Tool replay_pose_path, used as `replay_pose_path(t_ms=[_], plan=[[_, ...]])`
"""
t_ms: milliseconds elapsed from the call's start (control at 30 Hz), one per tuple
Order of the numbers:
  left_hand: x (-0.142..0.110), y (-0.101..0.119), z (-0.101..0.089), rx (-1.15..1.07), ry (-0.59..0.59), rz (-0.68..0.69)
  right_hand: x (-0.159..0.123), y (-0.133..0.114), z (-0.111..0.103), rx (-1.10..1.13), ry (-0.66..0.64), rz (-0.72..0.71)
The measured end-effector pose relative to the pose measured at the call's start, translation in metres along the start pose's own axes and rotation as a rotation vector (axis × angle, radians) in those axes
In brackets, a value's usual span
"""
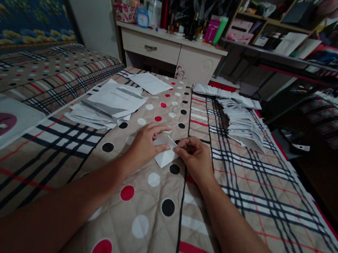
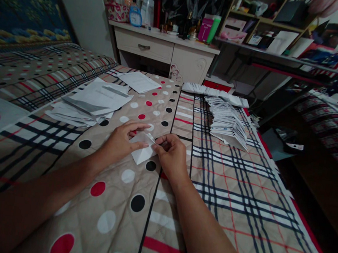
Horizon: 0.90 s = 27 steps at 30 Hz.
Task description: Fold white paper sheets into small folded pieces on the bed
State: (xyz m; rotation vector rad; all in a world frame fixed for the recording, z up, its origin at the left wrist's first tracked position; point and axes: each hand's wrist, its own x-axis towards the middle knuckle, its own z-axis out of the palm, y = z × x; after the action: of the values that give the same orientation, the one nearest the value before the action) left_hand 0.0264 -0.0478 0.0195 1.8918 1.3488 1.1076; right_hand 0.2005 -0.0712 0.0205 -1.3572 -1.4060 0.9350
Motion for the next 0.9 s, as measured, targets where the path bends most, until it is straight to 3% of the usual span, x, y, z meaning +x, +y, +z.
replay_pose_path(t_ms=[133,300,500,667,900], plan=[[0.001,-0.001,-0.005,0.048,0.007,0.051,0.0,0.002,0.0,-0.015,-0.021,-0.004],[0.004,-0.009,-0.011,-0.019,-0.155,0.049,0.0,0.005,-0.002,-0.05,-0.086,-0.028],[0.01,-0.017,-0.023,-0.103,-0.344,0.14,-0.003,0.005,-0.004,-0.202,-0.129,-0.184],[0.013,-0.018,-0.032,-0.132,-0.431,0.184,-0.005,0.006,-0.005,-0.263,-0.151,-0.301],[0.014,-0.018,-0.037,-0.095,-0.516,0.197,-0.007,0.005,-0.005,-0.362,-0.167,-0.358]])
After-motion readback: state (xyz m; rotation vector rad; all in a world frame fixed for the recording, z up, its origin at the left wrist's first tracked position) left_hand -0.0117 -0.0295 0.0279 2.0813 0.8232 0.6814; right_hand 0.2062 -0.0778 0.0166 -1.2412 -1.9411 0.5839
